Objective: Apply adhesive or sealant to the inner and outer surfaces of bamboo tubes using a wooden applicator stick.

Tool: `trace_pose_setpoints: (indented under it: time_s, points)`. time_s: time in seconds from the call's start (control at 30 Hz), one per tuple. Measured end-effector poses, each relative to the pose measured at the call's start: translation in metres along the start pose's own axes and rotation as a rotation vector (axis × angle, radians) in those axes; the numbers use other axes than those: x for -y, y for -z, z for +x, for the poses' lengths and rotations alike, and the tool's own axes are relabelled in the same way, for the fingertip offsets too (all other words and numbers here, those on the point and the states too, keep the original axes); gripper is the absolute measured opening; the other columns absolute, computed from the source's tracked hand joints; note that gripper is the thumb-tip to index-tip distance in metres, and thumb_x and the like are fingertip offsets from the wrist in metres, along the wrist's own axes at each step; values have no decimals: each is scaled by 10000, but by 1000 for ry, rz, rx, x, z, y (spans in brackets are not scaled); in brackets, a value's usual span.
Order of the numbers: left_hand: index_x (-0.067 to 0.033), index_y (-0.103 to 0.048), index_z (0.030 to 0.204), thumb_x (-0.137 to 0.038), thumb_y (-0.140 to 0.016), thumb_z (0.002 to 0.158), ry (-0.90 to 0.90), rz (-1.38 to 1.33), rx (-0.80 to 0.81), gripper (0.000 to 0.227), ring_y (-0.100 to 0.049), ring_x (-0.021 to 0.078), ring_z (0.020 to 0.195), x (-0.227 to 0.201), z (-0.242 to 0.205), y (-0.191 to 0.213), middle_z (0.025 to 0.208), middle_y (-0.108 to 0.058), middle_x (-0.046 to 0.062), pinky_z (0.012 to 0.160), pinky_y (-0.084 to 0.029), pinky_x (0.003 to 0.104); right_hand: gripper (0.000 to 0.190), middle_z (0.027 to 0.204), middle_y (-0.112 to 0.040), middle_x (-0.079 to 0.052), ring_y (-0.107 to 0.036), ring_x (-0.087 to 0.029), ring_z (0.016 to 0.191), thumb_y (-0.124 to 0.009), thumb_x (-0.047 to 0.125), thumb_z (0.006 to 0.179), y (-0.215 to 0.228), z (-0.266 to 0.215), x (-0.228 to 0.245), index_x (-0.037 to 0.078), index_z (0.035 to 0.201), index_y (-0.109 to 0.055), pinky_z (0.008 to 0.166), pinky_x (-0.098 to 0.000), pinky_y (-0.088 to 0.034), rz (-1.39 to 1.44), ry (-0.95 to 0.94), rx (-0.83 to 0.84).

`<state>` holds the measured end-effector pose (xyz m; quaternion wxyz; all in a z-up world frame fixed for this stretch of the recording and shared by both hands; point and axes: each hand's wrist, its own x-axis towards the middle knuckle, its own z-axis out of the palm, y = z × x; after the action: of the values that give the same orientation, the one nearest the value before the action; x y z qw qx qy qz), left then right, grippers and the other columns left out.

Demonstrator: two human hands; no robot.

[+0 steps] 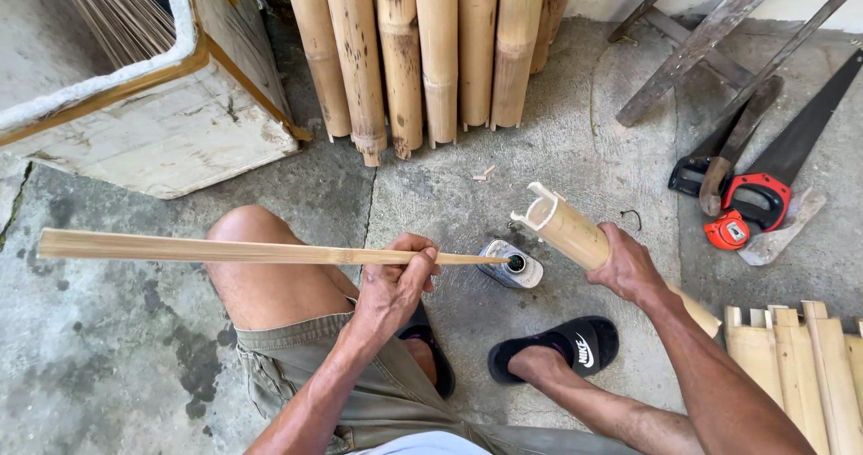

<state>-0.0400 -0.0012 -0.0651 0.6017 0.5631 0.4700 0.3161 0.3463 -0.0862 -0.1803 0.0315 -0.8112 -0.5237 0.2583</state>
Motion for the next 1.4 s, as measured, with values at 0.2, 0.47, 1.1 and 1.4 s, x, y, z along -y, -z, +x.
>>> trace_pose_setpoints:
  time_s: [0.2,0.47,1.1,1.4]
  points:
    - [-7,-707,1001,-157,-612,984,25,29,-31,178,-635,77,600,4,2,4,738,-707,44,533,-527,239,937,1154,-681,-177,-693,-338,1069,-909,193,548,-9,-10,-2,95,1376,-481,1013,-439,-546,26,-56,33]
    - [18,-712,1010,-106,-613,983,11,-89,-82,161,-634,98,597,-6,2,25,764,-724,86,520,-542,226,893,1117,-692,-127,-708,-307,1044,-908,185,542,-9,-11,2,139,1344,-518,990,-431,-568,21,-92,57]
    - [15,-693,1042,-118,-605,1023,-246,-131,-90,161,-656,89,631,-33,23,-3,810,-717,83,556,-559,227,863,1144,-677,-129,-687,-309,1067,-894,193,531,-2,-23,14,118,1314,-539,1027,-440,-542,31,-55,27]
    - [-1,-717,1028,-113,-607,1017,-302,-79,-86,158,-666,79,628,-47,18,-12,782,-730,64,534,-561,216,941,1152,-676,-154,-656,-328,1115,-925,219,539,-2,-19,11,100,1370,-498,1055,-486,-487,-8,7,-41]
